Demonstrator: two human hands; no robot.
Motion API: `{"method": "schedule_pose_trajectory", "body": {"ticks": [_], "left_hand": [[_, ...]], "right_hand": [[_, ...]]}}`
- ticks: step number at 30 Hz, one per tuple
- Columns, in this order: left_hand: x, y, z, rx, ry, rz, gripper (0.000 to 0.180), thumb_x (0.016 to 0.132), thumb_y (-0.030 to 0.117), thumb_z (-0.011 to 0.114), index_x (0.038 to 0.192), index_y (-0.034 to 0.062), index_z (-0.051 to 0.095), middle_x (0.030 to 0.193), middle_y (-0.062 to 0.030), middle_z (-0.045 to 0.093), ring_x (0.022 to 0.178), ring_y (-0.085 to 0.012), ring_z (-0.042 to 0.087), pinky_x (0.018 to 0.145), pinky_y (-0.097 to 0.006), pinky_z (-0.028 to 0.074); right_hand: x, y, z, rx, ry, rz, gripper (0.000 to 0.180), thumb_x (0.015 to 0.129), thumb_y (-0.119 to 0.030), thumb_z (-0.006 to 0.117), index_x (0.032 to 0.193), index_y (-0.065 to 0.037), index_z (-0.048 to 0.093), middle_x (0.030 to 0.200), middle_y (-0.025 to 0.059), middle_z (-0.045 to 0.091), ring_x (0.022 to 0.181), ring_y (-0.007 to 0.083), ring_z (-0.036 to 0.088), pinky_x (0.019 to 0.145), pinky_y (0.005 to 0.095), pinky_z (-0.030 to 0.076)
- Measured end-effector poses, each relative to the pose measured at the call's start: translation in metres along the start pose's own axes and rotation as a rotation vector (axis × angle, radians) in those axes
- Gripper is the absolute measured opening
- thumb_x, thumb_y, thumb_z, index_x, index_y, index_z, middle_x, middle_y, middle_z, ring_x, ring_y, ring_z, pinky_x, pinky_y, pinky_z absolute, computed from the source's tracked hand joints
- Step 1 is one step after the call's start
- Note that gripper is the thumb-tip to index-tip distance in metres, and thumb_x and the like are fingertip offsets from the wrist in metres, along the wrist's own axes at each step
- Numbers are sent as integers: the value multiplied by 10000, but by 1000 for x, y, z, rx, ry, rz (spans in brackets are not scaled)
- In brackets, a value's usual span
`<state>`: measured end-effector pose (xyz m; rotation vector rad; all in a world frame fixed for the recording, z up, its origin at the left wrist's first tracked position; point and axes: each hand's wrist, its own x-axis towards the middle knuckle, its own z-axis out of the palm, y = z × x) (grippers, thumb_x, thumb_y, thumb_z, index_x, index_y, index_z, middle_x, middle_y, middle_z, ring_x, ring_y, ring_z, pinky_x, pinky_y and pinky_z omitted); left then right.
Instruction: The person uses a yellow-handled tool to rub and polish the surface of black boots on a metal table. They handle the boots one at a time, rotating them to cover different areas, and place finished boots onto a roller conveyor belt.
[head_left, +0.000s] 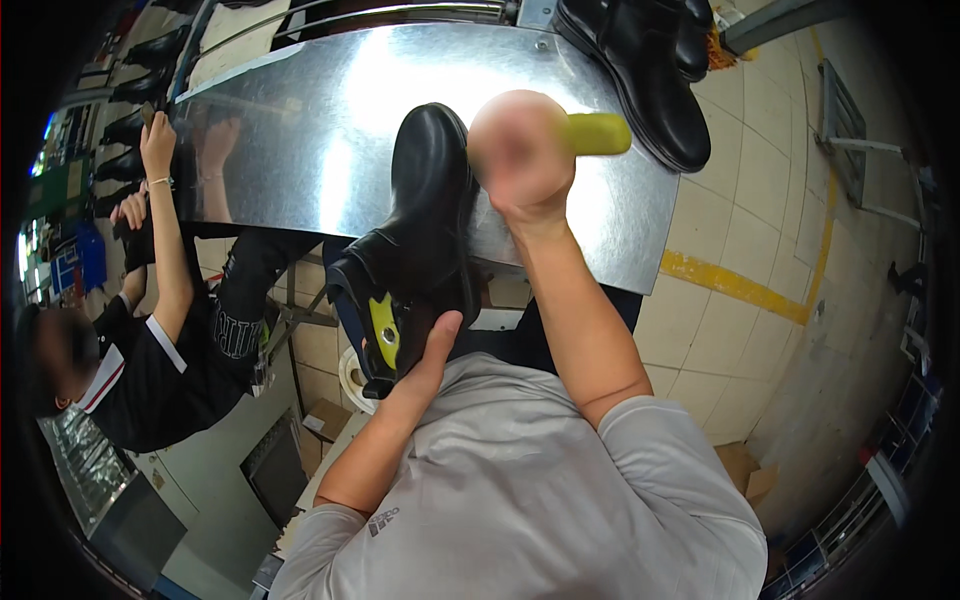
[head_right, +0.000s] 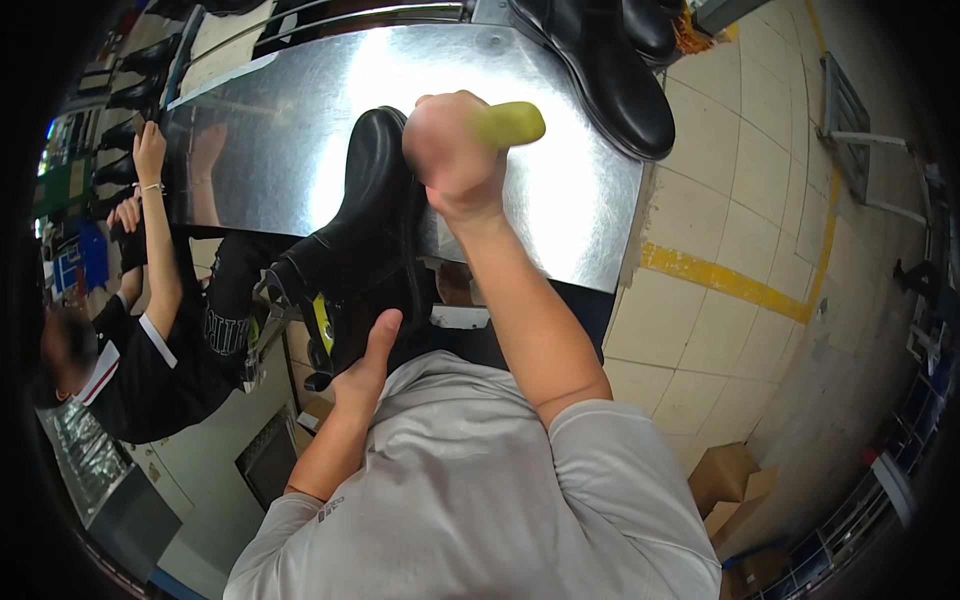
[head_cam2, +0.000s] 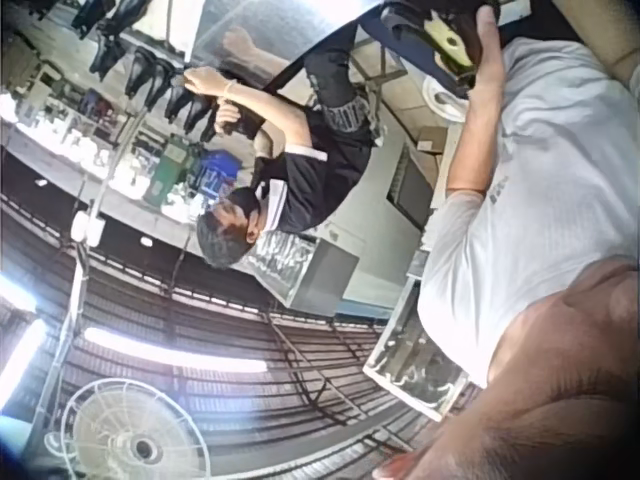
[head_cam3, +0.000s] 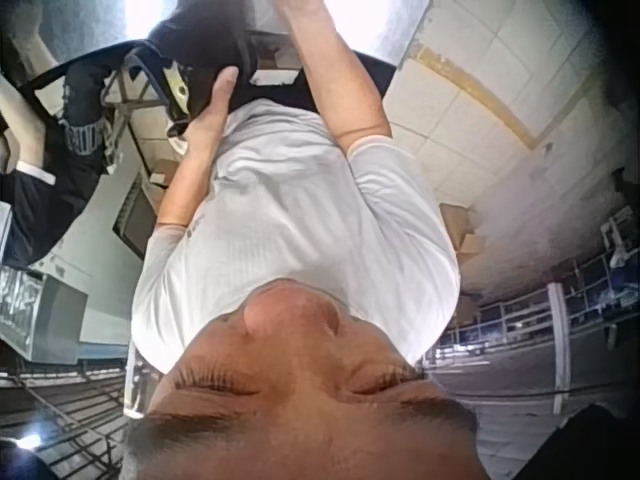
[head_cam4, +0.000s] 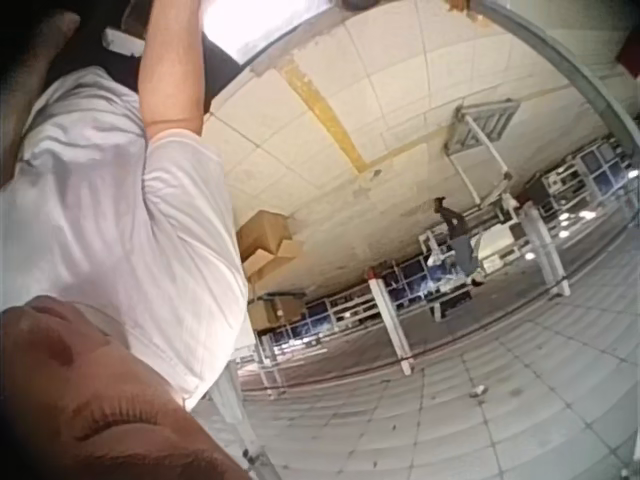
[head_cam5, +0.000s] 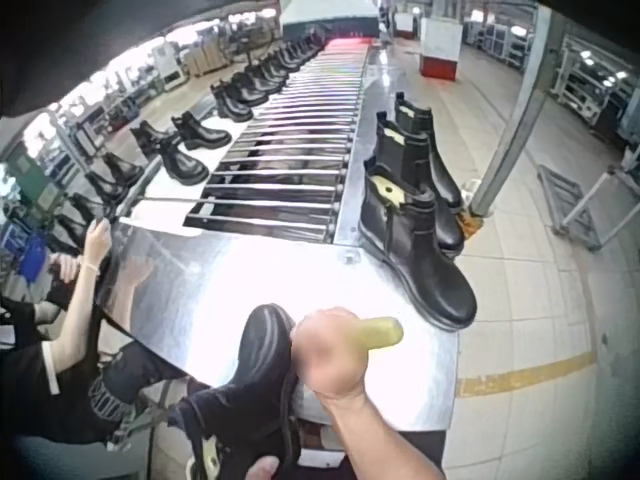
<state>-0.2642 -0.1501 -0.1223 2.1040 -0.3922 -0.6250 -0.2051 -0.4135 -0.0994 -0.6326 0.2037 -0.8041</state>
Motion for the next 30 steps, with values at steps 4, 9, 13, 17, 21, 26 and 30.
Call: {"method": "schedule_pose_trajectory", "body": {"ticks": [4, 9, 13, 17, 21, 26, 30], "left_hand": [[-8, 1, -3, -227, 68, -44, 504, 926, 135, 721, 1398, 21, 587, 1380, -135, 641, 1293, -268, 587, 1117, -394, 437], [1, 1, -22, -866, 171, -93, 517, 916, 86, 719, 1407, 17, 574, 1377, -136, 639, 1289, -271, 590, 1118, -399, 441], [-7, 4, -41, -1157, 175, -42, 531, 907, 46, 717, 1414, 13, 564, 1375, -136, 637, 1285, -274, 592, 1119, -403, 444], [-34, 5, -51, -1163, 175, -53, 664, 836, -48, 717, 1461, 2, 499, 1395, -135, 604, 1293, -281, 583, 1139, -411, 435], [-52, -31, -72, -647, 117, 46, 734, 810, 62, 821, 1465, -16, 499, 1437, -142, 578, 1336, -266, 536, 1166, -398, 385], [-52, -79, -96, 72, 67, 150, 817, 831, 297, 886, 1497, 43, 488, 1469, -129, 575, 1383, -220, 511, 1175, -388, 385], [-40, -34, -105, -140, 154, 571, 732, 865, 154, 844, 1495, 42, 488, 1558, -165, 487, 1407, -278, 504, 1178, -388, 401]], "right_hand": [[-29, 1, 10, 85, -110, 16, 186, 969, -127, 669, 819, -31, 614, 605, 9, 496, 533, 99, 425, 541, 273, 371], [-60, -14, 17, 186, -162, 248, 223, 1003, -208, 635, 852, -45, 619, 589, 22, 477, 522, 120, 442, 538, 292, 392], [-31, -43, 10, -251, 35, 270, 344, 1017, -361, 634, 1023, -18, 657, 763, 84, 611, 549, 140, 521, 525, 286, 424], [-33, -38, 17, -568, -111, 526, 631, 969, -465, 691, 1273, 86, 639, 980, 127, 704, 662, 137, 615, 506, 257, 449], [-52, -47, 35, -598, -285, 544, 536, 925, -351, 761, 1272, 51, 684, 885, 36, 676, 663, 90, 570, 517, 238, 438], [-67, -58, 52, -593, -375, 503, 533, 862, -206, 817, 1312, 40, 672, 864, -2, 660, 652, 68, 538, 533, 226, 421], [-69, -63, 54, -540, -441, 471, 552, 836, -178, 828, 1310, 55, 666, 858, 10, 678, 638, 69, 543, 534, 217, 417]]}}
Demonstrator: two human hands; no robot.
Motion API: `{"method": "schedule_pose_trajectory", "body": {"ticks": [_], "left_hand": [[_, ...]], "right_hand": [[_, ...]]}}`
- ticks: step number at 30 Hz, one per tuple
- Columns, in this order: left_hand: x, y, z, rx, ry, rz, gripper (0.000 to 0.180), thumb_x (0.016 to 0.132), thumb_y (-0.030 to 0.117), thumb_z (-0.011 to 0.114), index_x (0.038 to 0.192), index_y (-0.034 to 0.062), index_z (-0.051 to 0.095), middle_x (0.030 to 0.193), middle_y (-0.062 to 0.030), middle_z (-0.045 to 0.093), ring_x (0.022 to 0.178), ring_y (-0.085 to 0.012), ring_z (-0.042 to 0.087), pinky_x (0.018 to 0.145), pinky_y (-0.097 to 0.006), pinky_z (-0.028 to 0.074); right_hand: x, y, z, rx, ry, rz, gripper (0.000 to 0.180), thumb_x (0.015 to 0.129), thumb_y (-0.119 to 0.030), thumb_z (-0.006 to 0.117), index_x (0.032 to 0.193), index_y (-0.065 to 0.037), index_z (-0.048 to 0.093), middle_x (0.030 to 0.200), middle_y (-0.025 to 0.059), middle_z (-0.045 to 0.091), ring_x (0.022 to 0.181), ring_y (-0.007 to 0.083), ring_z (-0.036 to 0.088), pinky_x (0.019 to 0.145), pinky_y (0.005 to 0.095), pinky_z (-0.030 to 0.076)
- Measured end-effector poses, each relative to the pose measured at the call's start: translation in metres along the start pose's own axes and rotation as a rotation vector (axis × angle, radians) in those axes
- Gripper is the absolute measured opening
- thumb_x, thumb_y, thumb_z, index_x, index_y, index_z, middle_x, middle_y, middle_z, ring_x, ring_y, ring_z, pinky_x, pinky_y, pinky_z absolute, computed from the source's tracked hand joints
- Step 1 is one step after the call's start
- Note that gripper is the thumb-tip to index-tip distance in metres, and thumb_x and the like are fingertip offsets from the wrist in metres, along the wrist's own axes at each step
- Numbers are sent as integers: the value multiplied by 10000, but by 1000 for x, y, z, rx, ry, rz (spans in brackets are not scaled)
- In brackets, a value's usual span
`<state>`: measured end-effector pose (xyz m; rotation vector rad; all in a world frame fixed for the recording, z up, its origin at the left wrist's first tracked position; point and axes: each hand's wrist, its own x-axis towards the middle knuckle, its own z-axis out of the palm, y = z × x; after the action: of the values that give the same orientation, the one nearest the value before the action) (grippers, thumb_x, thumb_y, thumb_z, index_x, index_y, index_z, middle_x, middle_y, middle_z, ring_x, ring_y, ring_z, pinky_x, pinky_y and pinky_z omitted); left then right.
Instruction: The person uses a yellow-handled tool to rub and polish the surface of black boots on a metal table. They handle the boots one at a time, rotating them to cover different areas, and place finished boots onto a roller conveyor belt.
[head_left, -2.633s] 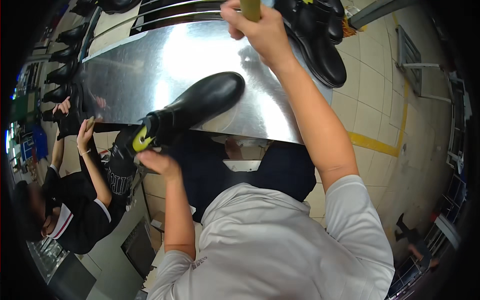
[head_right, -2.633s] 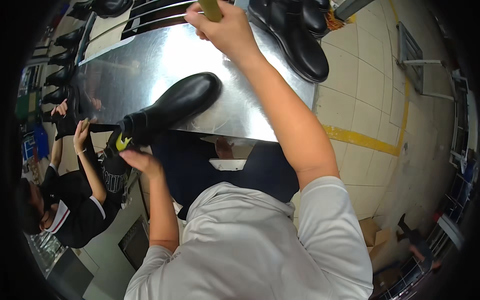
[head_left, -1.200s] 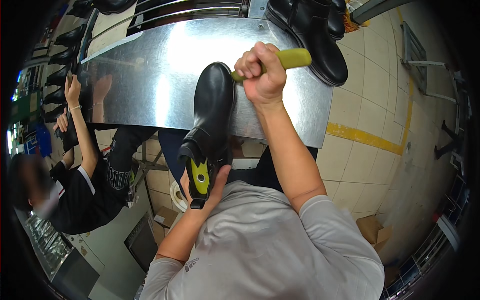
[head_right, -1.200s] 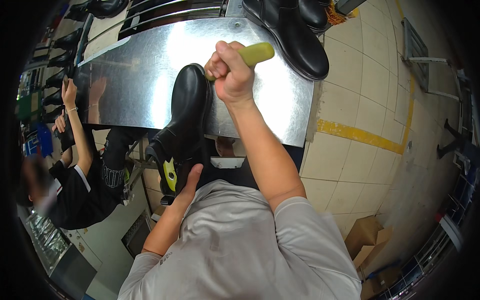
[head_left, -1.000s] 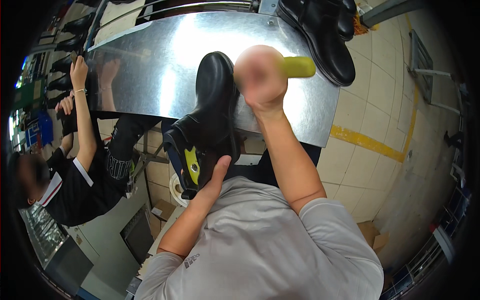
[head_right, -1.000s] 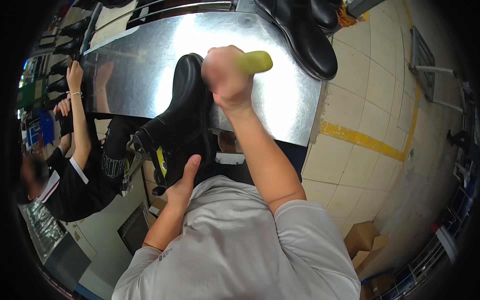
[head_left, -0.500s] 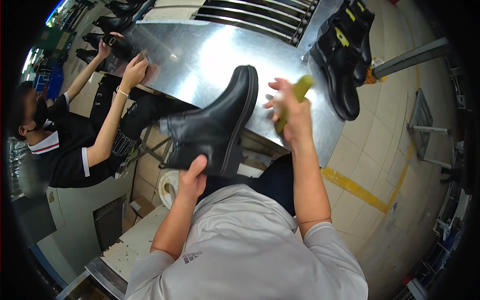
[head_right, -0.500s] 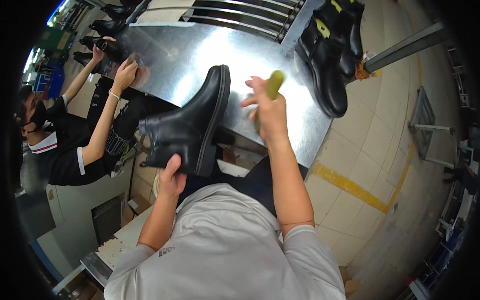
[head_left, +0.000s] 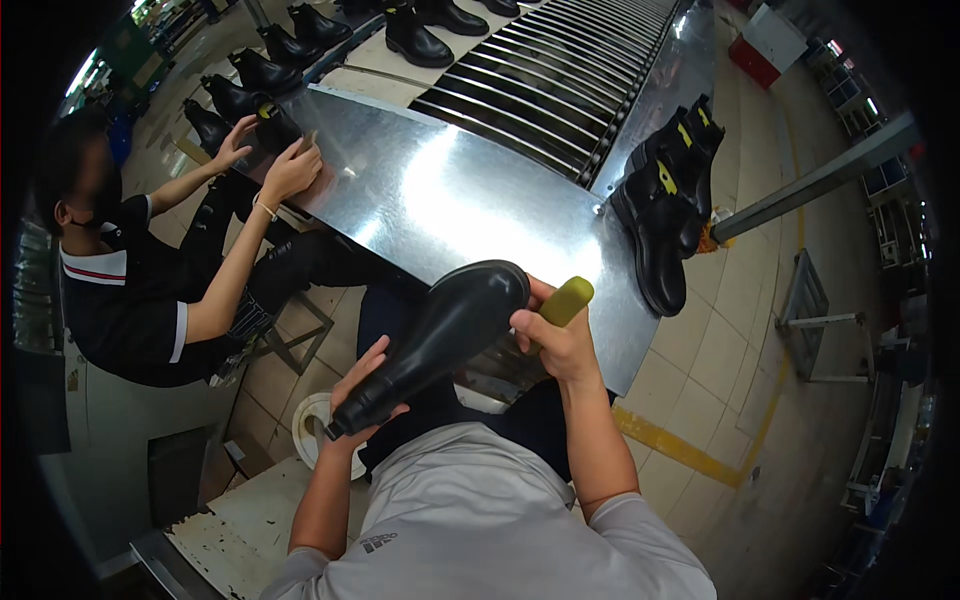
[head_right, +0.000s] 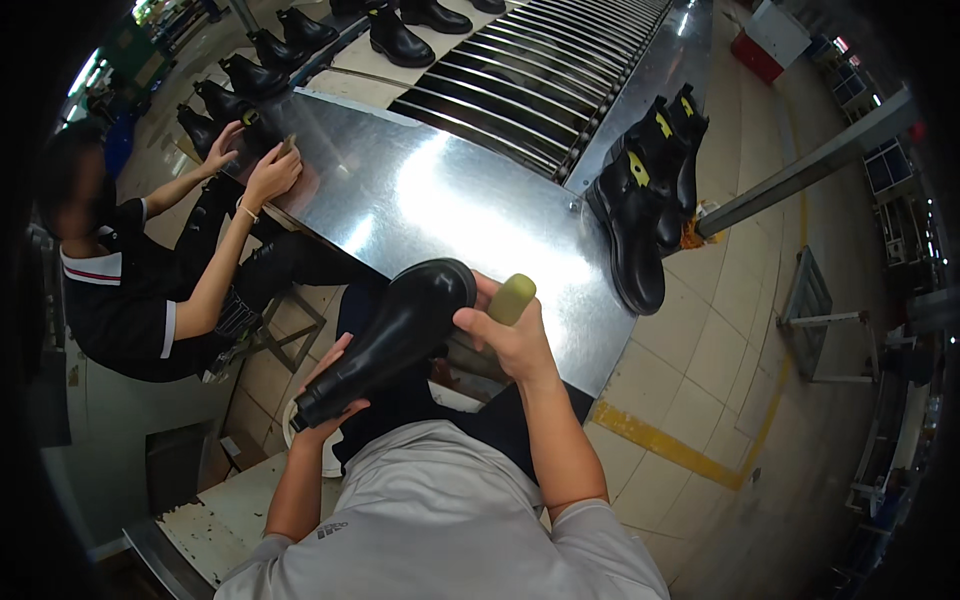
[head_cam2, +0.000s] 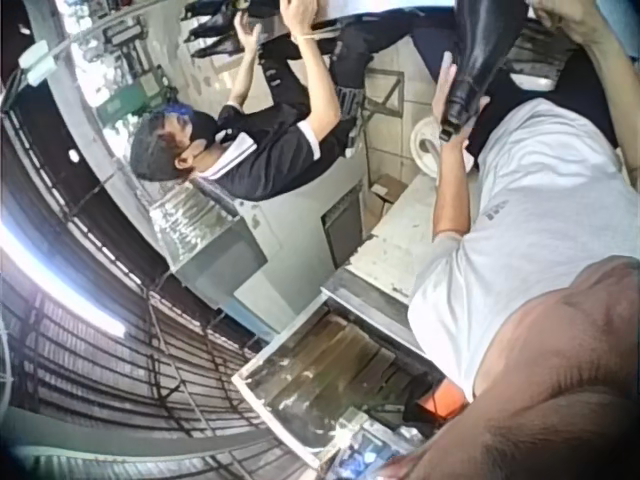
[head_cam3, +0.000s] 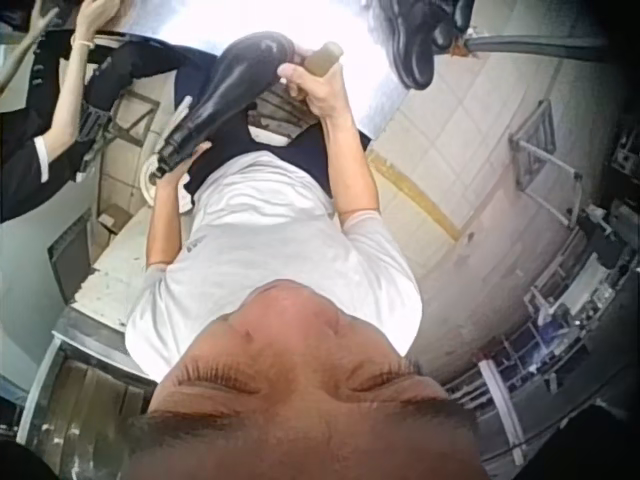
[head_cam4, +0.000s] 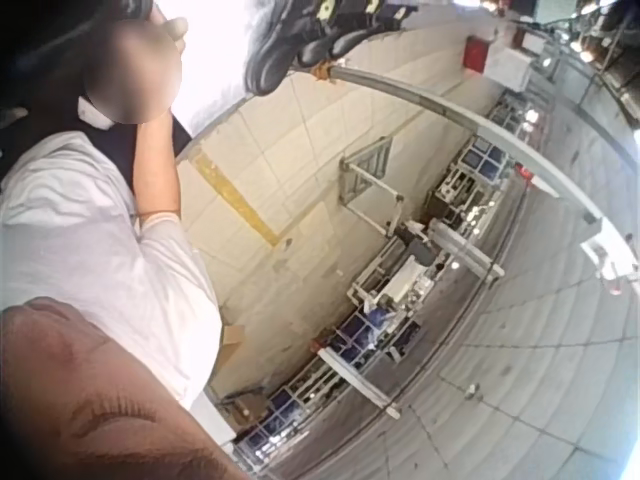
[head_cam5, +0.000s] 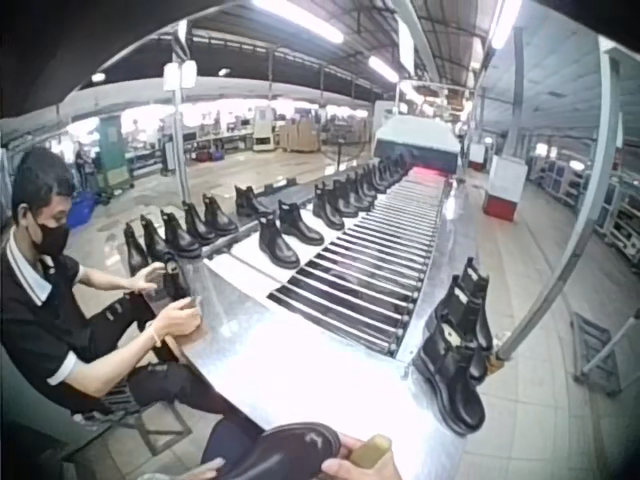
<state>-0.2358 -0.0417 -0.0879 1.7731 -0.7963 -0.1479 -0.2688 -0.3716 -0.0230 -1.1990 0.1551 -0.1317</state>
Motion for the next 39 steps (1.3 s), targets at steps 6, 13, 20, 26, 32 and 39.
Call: {"method": "schedule_pose_trajectory", "body": {"ticks": [6, 13, 20, 26, 32, 39], "left_hand": [[-10, -14, -10, -144, 121, 55, 388, 969, -29, 628, 1355, 10, 635, 1528, -215, 515, 1403, -340, 514, 1209, -414, 364], [5, 7, -34, 266, 61, 331, 393, 955, -1, 573, 1328, 74, 674, 1485, -191, 569, 1438, -356, 486, 1215, -449, 344], [19, 43, -42, 336, 53, 325, 350, 937, 31, 564, 1236, 73, 740, 1470, -173, 587, 1428, -345, 500, 1219, -472, 333], [26, 48, -42, 409, 28, 329, 355, 935, 34, 565, 1242, 78, 739, 1432, -170, 618, 1396, -354, 533, 1203, -483, 355], [29, 68, -44, -12, 166, 299, 477, 896, 235, 762, 1323, 44, 668, 1398, -142, 651, 1356, -295, 573, 1171, -446, 405], [-56, 132, -86, 273, 704, -181, 431, 777, 256, 921, 1071, 0, 737, 921, -58, 759, 848, -102, 648, 774, -315, 537]], "right_hand": [[-4, 1, 2, 61, -75, -20, 587, 806, -194, 846, 1299, 64, 658, 883, 18, 682, 624, 70, 542, 525, 210, 414], [-7, 5, 5, 124, -128, -39, 620, 798, -251, 851, 1290, 66, 645, 863, 11, 662, 601, 69, 532, 530, 203, 404], [-5, 6, 4, 181, -151, -40, 619, 812, -231, 833, 1305, 74, 616, 861, 16, 661, 597, 82, 547, 544, 216, 421], [-1, 9, -5, 175, -146, -21, 660, 792, -260, 817, 1312, 74, 584, 890, 62, 674, 576, 113, 580, 530, 241, 460], [-6, 29, -12, 5, 136, 72, 594, 856, -174, 812, 1342, 70, 574, 866, 56, 637, 580, 115, 580, 487, 255, 492], [40, 52, -5, -726, -285, -113, 259, 942, -193, 713, 1039, 47, 703, 884, 123, 730, 786, 239, 689, 733, 345, 551]]}}
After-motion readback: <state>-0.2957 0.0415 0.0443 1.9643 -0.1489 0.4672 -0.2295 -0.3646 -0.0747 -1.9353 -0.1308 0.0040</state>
